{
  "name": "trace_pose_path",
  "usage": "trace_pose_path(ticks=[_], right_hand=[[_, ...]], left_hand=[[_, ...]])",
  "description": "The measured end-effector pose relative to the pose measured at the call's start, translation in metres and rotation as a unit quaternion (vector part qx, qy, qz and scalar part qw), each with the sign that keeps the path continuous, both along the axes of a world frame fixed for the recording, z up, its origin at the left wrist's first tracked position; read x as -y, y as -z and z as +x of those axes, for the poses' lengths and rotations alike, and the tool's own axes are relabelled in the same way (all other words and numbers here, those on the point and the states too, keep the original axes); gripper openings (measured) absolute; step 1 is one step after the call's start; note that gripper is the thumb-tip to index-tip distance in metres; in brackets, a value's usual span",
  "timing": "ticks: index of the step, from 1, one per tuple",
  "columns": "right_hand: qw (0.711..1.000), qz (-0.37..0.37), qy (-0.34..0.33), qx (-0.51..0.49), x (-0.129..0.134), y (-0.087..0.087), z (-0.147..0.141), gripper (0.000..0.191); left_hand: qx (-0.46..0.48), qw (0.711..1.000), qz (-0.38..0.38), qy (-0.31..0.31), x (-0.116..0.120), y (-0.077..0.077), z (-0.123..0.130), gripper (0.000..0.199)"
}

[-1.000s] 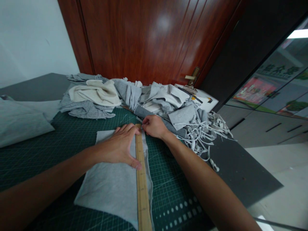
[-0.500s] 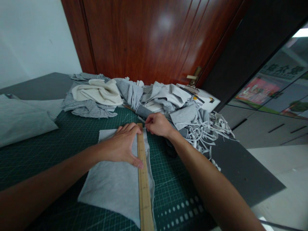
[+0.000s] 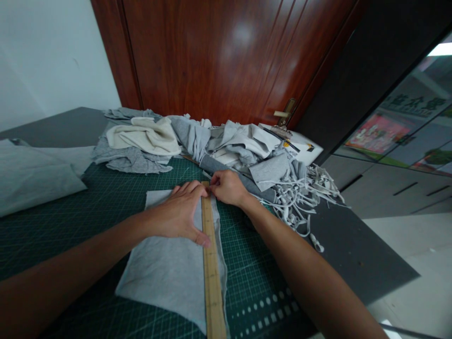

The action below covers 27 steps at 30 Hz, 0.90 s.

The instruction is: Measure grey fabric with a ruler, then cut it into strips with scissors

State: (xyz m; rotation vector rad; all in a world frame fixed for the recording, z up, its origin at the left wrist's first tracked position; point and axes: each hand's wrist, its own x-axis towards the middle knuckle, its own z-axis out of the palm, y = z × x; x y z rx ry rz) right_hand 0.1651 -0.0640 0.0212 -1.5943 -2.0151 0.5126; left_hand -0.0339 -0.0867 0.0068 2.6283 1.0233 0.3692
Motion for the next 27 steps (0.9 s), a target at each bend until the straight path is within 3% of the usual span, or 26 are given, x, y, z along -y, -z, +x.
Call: trace_pose_path(ticks=[4, 7, 19, 23, 27], right_hand=[[0.999, -0.036, -0.036, 0.002, 0.007, -0.011, 0.007, 0.013], [1.0, -0.014, -0.017, -0.004, 0.006, -0.014, 0.011, 0.011], [0.999, 0.032, 0.007, 0.022, 0.013, 0.004, -0.002, 0.014], [0.999, 0.022, -0.022, 0.013, 0.028, 0.0, -0.001, 0.018], [0.996, -0.035, -0.076, -0.003, 0.043, -0.007, 0.009, 0.02]], left_hand=[[0.003, 1.0, -0.001, -0.003, 0.0, 0.0, 0.0, 0.105], [0.015, 1.0, 0.007, 0.006, -0.001, 0.002, -0.001, 0.109], [0.014, 1.0, 0.013, -0.002, -0.001, 0.004, -0.001, 0.109], [0.011, 1.0, 0.013, -0.004, -0.001, 0.005, -0.001, 0.108], [0.011, 1.0, 0.009, -0.004, -0.001, 0.004, -0.001, 0.107]])
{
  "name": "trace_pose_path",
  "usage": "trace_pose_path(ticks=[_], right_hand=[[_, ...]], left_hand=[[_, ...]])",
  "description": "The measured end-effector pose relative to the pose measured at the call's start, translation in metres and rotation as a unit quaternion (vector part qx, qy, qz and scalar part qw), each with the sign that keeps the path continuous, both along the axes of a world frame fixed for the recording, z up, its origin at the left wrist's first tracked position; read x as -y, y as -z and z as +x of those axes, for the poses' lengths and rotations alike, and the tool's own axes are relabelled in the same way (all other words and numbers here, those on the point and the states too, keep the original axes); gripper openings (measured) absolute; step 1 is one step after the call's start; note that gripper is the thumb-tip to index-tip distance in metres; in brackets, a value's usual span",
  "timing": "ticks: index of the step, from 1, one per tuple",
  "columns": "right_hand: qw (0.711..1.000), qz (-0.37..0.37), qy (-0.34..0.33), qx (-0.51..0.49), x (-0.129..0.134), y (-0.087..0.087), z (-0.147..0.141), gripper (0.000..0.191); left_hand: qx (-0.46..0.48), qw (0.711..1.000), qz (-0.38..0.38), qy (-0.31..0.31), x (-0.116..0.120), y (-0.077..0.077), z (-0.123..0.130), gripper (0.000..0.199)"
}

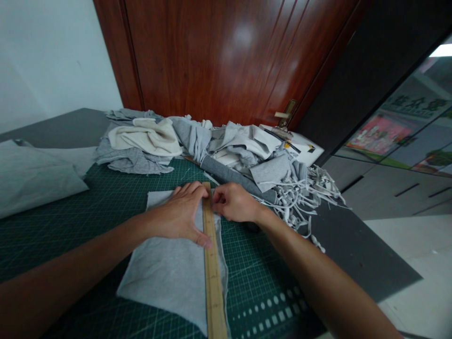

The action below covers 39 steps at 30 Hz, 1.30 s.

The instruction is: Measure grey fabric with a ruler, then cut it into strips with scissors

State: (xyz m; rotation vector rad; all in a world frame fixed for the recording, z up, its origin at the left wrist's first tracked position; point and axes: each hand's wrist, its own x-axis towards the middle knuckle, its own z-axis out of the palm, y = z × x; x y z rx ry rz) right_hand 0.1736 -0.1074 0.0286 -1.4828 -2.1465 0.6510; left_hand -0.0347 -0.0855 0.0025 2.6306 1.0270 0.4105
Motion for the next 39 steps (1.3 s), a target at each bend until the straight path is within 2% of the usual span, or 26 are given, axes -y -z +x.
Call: trace_pose_path(ticks=[2, 4, 9, 16, 24, 27, 35, 39], right_hand=[[0.999, -0.029, -0.009, -0.01, 0.002, -0.002, 0.006, 0.018], [0.999, -0.032, 0.011, -0.025, 0.0, 0.0, 0.009, 0.015], [0.996, 0.0, 0.074, -0.048, -0.011, 0.01, 0.004, 0.011], [0.995, 0.044, 0.083, -0.009, -0.01, 0.012, -0.007, 0.015], [0.993, 0.039, 0.108, 0.0, -0.016, 0.01, 0.005, 0.016], [0.995, 0.02, 0.092, -0.014, -0.015, 0.008, 0.007, 0.013], [0.996, -0.092, -0.018, -0.001, 0.002, -0.007, 0.001, 0.016], [0.993, -0.113, -0.012, 0.015, -0.003, -0.008, -0.004, 0.016]], left_hand=[[-0.004, 1.0, -0.001, -0.003, 0.0, -0.001, 0.0, 0.108], [-0.004, 1.0, -0.004, -0.004, 0.001, -0.002, 0.0, 0.112], [-0.001, 1.0, -0.008, 0.004, 0.0, -0.001, -0.002, 0.116], [-0.01, 1.0, 0.0, -0.003, 0.0, 0.0, 0.0, 0.111], [-0.001, 1.0, 0.001, 0.01, -0.002, 0.004, -0.002, 0.119], [-0.003, 1.0, 0.003, 0.011, -0.002, 0.005, -0.003, 0.116], [-0.008, 1.0, 0.007, 0.002, -0.002, 0.005, -0.002, 0.11], [-0.005, 1.0, 0.004, 0.001, -0.003, 0.005, -0.001, 0.11]])
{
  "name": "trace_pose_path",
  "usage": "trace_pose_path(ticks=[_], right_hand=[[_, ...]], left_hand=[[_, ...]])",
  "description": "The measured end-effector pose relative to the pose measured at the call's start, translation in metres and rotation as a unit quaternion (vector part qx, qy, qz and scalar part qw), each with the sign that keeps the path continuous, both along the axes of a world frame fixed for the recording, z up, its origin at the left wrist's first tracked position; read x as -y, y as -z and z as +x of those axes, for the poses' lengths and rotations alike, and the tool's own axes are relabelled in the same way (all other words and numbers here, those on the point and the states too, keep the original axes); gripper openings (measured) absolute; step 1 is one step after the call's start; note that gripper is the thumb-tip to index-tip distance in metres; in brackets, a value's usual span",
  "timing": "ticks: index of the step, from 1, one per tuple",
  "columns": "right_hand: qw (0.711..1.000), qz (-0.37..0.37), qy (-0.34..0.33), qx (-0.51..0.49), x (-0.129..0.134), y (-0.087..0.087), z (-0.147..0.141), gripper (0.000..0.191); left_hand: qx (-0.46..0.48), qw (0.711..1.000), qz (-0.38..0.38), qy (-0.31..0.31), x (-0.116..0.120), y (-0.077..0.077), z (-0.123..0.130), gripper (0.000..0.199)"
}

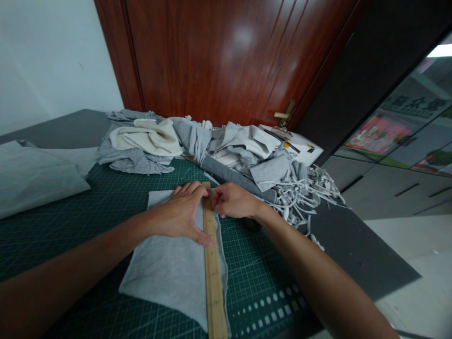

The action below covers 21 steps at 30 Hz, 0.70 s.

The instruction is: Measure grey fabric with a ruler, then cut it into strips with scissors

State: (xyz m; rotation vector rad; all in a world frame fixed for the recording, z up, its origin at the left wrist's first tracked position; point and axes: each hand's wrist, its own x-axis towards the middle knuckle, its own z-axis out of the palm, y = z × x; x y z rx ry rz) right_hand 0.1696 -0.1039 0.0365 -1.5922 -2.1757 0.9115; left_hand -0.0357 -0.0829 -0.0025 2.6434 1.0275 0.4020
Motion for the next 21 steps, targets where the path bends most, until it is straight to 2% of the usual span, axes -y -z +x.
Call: trace_pose_path(ticks=[7, 12, 14, 19, 21], right_hand=[[0.995, 0.062, 0.08, 0.015, -0.03, 0.004, -0.008, 0.012], [0.984, 0.109, 0.143, 0.013, -0.047, 0.009, -0.007, 0.015], [0.986, 0.1, 0.137, 0.007, -0.047, 0.007, -0.005, 0.016], [0.998, 0.013, 0.057, 0.008, -0.037, -0.001, -0.001, 0.006], [0.999, 0.003, 0.049, 0.01, -0.036, -0.002, -0.003, 0.007]], left_hand=[[-0.004, 1.0, 0.001, 0.0, 0.003, -0.003, 0.0, 0.106], [0.001, 1.0, -0.007, 0.007, 0.004, -0.005, 0.0, 0.111], [0.002, 1.0, -0.007, 0.007, 0.004, -0.005, 0.0, 0.11], [-0.006, 1.0, -0.007, 0.002, 0.004, -0.006, 0.001, 0.104], [-0.007, 1.0, -0.008, 0.0, 0.004, -0.007, 0.002, 0.102]])
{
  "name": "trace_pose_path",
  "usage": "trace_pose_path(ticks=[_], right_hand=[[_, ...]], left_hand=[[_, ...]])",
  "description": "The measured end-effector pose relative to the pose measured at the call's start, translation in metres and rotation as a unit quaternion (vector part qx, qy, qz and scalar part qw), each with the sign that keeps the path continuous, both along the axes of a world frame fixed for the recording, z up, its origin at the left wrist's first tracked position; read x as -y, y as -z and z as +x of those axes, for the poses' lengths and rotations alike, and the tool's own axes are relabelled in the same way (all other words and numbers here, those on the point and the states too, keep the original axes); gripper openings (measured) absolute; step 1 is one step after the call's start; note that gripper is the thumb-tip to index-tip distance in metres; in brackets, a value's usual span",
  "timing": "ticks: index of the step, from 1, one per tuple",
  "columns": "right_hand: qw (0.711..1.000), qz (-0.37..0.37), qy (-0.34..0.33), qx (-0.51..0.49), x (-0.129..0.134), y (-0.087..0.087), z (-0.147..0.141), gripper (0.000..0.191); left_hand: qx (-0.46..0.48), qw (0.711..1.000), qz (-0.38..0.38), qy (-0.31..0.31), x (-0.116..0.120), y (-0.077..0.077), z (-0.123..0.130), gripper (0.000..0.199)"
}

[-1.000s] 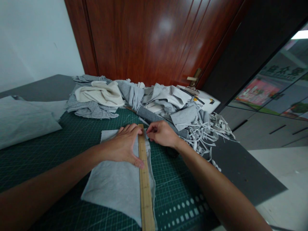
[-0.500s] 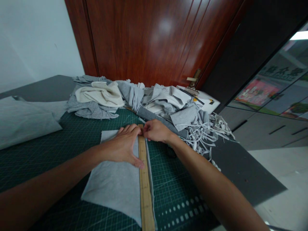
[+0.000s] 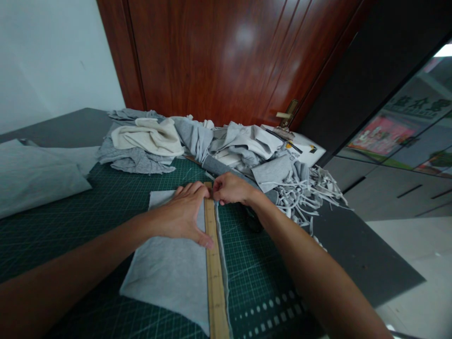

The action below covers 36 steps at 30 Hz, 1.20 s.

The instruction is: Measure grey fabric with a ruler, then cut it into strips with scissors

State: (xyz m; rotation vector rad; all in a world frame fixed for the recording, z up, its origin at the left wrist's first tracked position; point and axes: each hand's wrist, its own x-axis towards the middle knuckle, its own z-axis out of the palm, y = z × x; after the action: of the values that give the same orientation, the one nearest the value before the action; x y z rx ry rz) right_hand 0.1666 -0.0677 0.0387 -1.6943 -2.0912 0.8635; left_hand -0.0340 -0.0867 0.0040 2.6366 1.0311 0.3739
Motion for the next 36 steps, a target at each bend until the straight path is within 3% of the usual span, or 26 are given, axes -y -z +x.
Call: trace_pose_path(ticks=[7, 12, 18, 21, 23, 26, 33, 36], right_hand=[[0.994, 0.074, 0.083, -0.024, -0.02, 0.011, -0.007, 0.013], [0.98, 0.102, 0.125, -0.114, -0.021, 0.016, -0.006, 0.01], [0.965, 0.07, 0.009, -0.254, 0.034, 0.019, 0.001, 0.005], [0.931, 0.051, -0.053, -0.359, 0.066, 0.03, 0.011, 0.012], [0.921, 0.021, -0.102, -0.376, 0.081, 0.037, 0.018, 0.016], [0.931, 0.007, -0.129, -0.342, 0.092, 0.04, 0.025, 0.01], [0.944, -0.078, 0.014, -0.32, 0.087, 0.042, 0.025, 0.013], [0.946, -0.088, 0.039, -0.311, 0.083, 0.042, 0.019, 0.011]], left_hand=[[0.017, 1.0, -0.001, 0.006, -0.002, 0.004, -0.002, 0.109], [0.023, 1.0, 0.004, 0.015, -0.001, 0.004, -0.002, 0.11], [0.0, 1.0, 0.008, 0.0, 0.0, 0.003, -0.001, 0.111], [0.009, 1.0, 0.019, 0.011, -0.001, 0.005, -0.001, 0.104], [0.014, 1.0, 0.02, 0.013, -0.002, 0.007, -0.002, 0.098], [0.016, 1.0, 0.013, 0.012, -0.003, 0.009, -0.002, 0.096], [0.025, 1.0, 0.009, 0.012, -0.003, 0.008, -0.002, 0.106], [0.022, 1.0, 0.006, 0.01, -0.002, 0.006, -0.002, 0.105]])
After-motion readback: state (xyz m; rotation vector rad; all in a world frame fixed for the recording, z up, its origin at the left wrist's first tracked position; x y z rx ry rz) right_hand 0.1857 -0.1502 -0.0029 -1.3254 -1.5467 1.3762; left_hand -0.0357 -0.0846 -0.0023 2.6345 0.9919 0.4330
